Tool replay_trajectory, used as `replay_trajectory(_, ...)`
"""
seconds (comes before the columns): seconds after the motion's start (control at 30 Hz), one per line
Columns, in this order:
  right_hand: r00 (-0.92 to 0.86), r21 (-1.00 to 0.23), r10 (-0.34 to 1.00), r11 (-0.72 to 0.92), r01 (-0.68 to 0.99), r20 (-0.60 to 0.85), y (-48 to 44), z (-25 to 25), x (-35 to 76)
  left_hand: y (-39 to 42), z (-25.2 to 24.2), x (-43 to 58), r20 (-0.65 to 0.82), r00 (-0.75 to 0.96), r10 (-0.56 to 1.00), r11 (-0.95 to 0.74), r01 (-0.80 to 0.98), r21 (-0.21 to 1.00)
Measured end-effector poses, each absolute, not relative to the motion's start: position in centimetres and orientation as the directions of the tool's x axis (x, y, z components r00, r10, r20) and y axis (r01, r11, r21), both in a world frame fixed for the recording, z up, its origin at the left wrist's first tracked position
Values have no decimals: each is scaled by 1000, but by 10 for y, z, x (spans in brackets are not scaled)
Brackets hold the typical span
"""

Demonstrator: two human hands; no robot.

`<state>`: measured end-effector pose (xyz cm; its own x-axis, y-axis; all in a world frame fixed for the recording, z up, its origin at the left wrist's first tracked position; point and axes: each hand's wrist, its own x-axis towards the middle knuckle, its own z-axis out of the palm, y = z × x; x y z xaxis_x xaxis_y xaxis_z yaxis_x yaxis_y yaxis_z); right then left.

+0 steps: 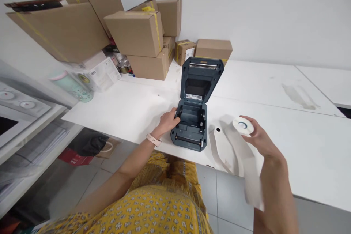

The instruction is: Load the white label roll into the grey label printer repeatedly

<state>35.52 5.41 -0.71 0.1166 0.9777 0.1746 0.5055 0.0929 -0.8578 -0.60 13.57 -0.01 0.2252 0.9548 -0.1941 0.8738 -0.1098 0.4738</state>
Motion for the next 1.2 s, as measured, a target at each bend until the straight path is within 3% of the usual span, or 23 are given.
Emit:
replay_trajectory(0.1,147,-901,988,-14,434,56,80,-36,371,136,-1,-6,-196,227,954,-109,872,478)
replay_trajectory(0.37,24,-916,999,26,401,39,151,-54,331,136,-1,-6,-188,224,956,-105,863,494)
replay_trajectory(0.5,-82,-919,996,4,395,-31,166,-38,314,135,-1,-6,-188,219,957,-99,862,497)
replay_trajectory(0.67,75,-914,994,41,404,78,112,19,327,135,-2,-7,-180,225,957,-106,856,506)
replay_trajectory(0.73,-49,-895,994,111,432,99,75,41,327,136,-2,-7,-176,227,958,-109,855,507)
replay_trajectory(0.8,-288,-855,957,131,502,-22,43,48,323,136,-3,-6,-176,225,959,-108,856,506)
replay_trajectory(0.87,-373,-773,912,110,624,-172,23,36,318,136,-3,-6,-177,220,959,-103,858,503)
replay_trajectory(0.93,-247,-674,946,45,737,-208,17,9,317,136,-3,-5,-180,215,960,-99,861,499)
replay_trajectory(1.03,51,-627,995,-92,774,-83,26,-40,313,136,-2,-5,-193,215,957,-95,864,495)
replay_trajectory(1.13,152,-757,988,-101,645,-2,40,-70,300,136,-1,-5,-198,213,957,-90,865,494)
replay_trajectory(1.2,132,-891,991,-63,449,-3,45,-75,289,136,-1,-5,-193,210,959,-89,864,496)
